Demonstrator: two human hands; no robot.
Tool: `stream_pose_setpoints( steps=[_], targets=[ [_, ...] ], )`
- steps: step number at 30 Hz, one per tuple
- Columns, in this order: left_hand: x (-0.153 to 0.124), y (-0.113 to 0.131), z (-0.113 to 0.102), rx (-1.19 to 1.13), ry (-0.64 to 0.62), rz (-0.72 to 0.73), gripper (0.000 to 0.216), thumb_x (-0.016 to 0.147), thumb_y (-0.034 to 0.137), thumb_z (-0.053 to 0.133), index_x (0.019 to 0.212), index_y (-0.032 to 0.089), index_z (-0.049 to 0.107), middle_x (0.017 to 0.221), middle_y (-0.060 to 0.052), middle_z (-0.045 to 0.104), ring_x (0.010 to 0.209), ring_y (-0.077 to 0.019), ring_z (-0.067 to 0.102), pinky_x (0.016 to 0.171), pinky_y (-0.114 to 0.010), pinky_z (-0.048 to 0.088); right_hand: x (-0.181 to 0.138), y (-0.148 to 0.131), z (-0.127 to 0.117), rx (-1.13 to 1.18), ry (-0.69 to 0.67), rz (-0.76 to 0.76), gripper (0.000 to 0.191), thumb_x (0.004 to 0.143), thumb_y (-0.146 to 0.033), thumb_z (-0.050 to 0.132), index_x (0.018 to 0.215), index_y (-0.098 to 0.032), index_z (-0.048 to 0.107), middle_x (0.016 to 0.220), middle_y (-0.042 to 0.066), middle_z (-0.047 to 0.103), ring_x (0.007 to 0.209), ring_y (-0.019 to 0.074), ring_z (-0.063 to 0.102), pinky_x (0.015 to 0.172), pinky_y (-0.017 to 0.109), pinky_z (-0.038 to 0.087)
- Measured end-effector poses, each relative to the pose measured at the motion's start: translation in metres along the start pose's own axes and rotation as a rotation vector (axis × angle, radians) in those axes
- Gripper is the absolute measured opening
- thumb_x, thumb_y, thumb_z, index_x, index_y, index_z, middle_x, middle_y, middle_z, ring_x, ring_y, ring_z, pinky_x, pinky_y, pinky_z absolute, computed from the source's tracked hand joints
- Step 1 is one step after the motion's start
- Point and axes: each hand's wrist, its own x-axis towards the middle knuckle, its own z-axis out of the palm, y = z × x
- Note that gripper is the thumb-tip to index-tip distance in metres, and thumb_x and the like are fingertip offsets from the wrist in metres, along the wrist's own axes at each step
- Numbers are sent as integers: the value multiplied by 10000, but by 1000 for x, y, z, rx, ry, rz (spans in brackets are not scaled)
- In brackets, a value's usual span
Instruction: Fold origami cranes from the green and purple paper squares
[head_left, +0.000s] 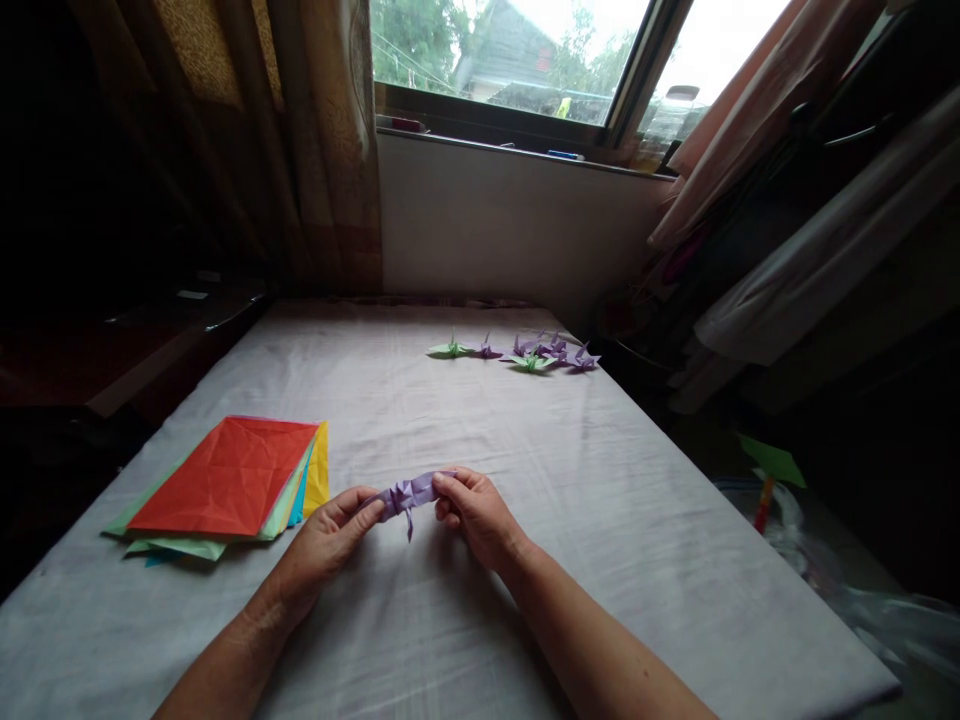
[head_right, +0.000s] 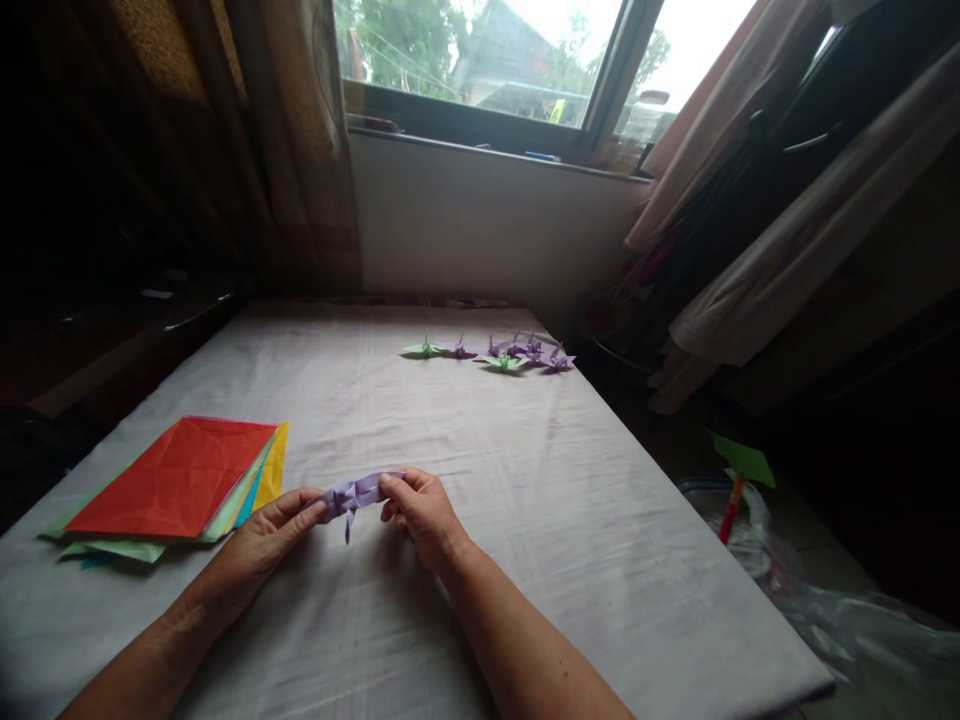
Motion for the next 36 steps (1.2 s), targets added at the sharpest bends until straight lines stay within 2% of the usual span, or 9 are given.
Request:
stream_pose_setpoints(
  steps=[3, 7, 11, 17, 23, 28, 36],
  targets=[
    [1, -2, -1, -4, 2, -1, 379, 677, 558, 724, 792, 197, 726, 794, -35, 696, 823, -219, 608, 802, -308, 463, -1, -2, 0, 38, -23, 25, 336, 581, -430, 819, 664, -152, 648, 540, -40, 535, 471, 53, 441, 411, 187, 187],
    [2, -3, -3, 5, 12, 3, 385, 669, 566, 724, 782, 198, 729, 767, -31, 678, 817, -216, 594, 804, -309, 461, 0, -6, -1, 69, 4, -20, 342, 563, -422, 833, 652, -150, 647, 561, -33, 549, 476, 48, 428, 410, 186, 181],
    [1, -1, -4, 18, -1, -4, 380, 676, 562, 716, 781, 197, 726, 769, -32, 677, 818, -222, 591, 805, -317, 461, -1, -7, 0, 75, 9, 4, 351, 544, -418, 844, 646, -149, 642, 571, -33, 554, 473, 45, 415, 405, 185, 172],
    [-3, -4, -2, 3, 33, 1, 367, 725, 533, 705, 899, 213, 737, 880, -43, 712, 908, -241, 610, 848, -314, 451, 0, -7, 0, 85, 34, 36, 375, 517, -426, 847, 650, -152, 630, 552, -42, 551, 452, 40, 425, 396, 173, 176],
    [2, -13, -9, 52, 49, -5, 423, 689, 610, 713, 834, 213, 715, 786, -25, 664, 807, -215, 580, 739, -285, 444, 2, -9, -1, 170, 82, 57, 426, 464, -430, 869, 641, -159, 592, 538, -57, 540, 440, 36, 431, 395, 157, 210],
    [5, -17, -11, 16, 64, -19, 481, 631, 655, 736, 808, 208, 709, 767, -21, 645, 806, -211, 568, 746, -286, 439, 2, -11, -2, 169, 95, 52, 415, 474, -415, 869, 644, -160, 589, 539, -52, 548, 446, 38, 429, 402, 158, 205],
    [3, -13, -10, 41, 43, -17, 448, 677, 640, 704, 849, 227, 715, 794, -21, 658, 835, -226, 572, 772, -300, 435, 3, -8, -2, 137, 82, 32, 383, 511, -417, 845, 651, -160, 598, 555, -45, 554, 448, 41, 425, 398, 170, 185]
  ],
)
